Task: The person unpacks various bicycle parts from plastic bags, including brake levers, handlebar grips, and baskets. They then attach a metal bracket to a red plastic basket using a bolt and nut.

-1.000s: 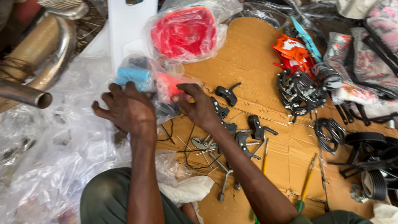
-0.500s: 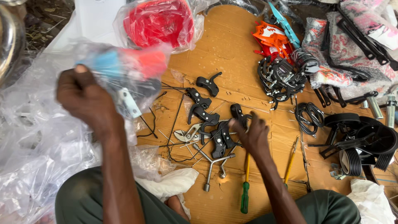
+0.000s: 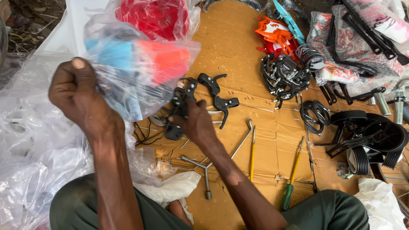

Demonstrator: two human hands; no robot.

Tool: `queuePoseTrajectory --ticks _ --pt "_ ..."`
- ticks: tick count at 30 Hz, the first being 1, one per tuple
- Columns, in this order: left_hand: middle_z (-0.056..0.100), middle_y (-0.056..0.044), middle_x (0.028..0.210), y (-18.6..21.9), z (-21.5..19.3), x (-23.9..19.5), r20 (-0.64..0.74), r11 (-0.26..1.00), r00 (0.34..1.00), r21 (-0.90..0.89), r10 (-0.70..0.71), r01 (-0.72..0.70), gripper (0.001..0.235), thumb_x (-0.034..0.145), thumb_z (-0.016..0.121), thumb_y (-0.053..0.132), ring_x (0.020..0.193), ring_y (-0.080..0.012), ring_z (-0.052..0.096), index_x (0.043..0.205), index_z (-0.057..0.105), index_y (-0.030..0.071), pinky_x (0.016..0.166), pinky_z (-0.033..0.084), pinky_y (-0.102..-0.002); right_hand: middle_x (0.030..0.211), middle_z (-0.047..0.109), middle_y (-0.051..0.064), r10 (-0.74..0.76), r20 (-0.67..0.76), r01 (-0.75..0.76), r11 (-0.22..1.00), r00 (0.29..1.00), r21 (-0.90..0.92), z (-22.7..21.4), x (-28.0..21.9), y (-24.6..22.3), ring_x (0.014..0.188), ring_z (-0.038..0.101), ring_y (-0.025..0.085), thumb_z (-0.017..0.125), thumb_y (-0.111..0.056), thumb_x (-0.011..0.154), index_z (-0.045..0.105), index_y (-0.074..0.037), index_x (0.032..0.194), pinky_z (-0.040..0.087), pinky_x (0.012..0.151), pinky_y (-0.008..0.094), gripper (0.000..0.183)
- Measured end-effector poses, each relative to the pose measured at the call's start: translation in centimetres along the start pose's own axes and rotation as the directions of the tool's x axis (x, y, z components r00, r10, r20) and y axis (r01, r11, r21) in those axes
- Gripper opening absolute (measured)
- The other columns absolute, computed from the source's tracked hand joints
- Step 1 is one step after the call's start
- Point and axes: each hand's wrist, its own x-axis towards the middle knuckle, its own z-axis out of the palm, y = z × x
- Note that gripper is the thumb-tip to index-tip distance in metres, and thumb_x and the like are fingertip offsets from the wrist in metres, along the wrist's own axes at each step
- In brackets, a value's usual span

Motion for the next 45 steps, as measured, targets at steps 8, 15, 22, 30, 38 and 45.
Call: queuePoseTrajectory --ticks 8,15,22,30,38,45 --pt "0.047 0.002 0.073 -2.3 0.7 -1.2 0.069 0.993 0.997 -0.115 -0.028 0.036 0.039 0.116 0.071 0.017 0.069 -0.0097 0.034 0.083 0.059 0.000 0.067 0.030 -0.029 0.119 0.069 0.012 -0.313 -0.418 0.370 0.927 0.853 0.062 0.9 3.6 3.8 0.109 0.069 0.032 0.075 -0.008 0.089 0.069 -0.005 0.123 0.058 0.094 0.043 0.035" --pt "0.048 0.004 0.069 -3.9 0.2 -1.5 -0.081 0.970 0.968 -0.075 -0.239 0.233 0.031 0.105 0.071 0.009 0.066 -0.0088 0.033 0.076 0.060 0.004 0.061 0.028 -0.030 0.124 0.056 0.024 0.232 -0.197 -0.284 0.910 0.953 -0.303 -5.0 2.6 11.2 0.110 0.052 0.043 0.088 -0.043 0.076 0.063 -0.004 0.123 0.051 0.082 0.056 0.066" --pt "0.052 0.003 0.068 -5.8 -1.2 -1.5 -0.143 0.965 0.954 -0.025 -0.262 0.261 0.029 0.103 0.069 0.008 0.064 -0.0089 0.038 0.075 0.063 0.004 0.060 0.034 -0.031 0.132 0.048 0.024 -0.159 -0.163 0.209 0.909 0.974 0.360 -4.8 6.7 10.7 0.113 0.064 0.033 0.087 -0.044 0.087 0.041 0.005 0.142 0.057 0.089 0.040 0.086" --pt "0.048 0.003 0.066 -7.2 -1.6 -1.5 -0.175 0.947 0.937 -0.161 -0.303 0.277 0.036 0.103 0.067 0.007 0.065 -0.0098 0.035 0.069 0.055 0.005 0.061 0.034 -0.033 0.111 0.066 0.021 -0.412 -0.012 0.383 0.858 0.911 -0.342 -0.9 0.5 8.9 0.101 0.063 0.043 0.080 -0.033 0.075 0.066 -0.002 0.118 0.051 0.084 0.054 0.054" --pt "0.045 0.003 0.065 -8.2 -2.4 -1.1 -0.230 0.916 0.888 -0.150 -0.399 0.373 0.036 0.099 0.070 0.011 0.067 -0.0115 0.037 0.067 0.053 0.010 0.076 0.047 -0.034 0.100 0.067 0.026 -0.230 0.466 0.499 0.615 0.854 -0.611 -4.8 0.6 4.6 0.086 0.068 0.040 0.072 -0.028 0.083 0.065 0.008 0.110 0.057 0.070 0.050 0.045" --pt "0.041 0.004 0.067 -10.7 -4.1 -1.1 -0.322 0.890 0.834 -0.245 -0.448 0.384 0.041 0.098 0.069 0.014 0.067 -0.0121 0.034 0.068 0.041 0.014 0.074 0.044 -0.035 0.087 0.070 0.024 0.116 0.386 0.153 0.786 0.915 -0.600 -11.0 -1.1 -1.1 0.083 0.069 0.040 0.072 -0.032 0.071 0.067 -0.005 0.117 0.055 0.077 0.051 0.053"
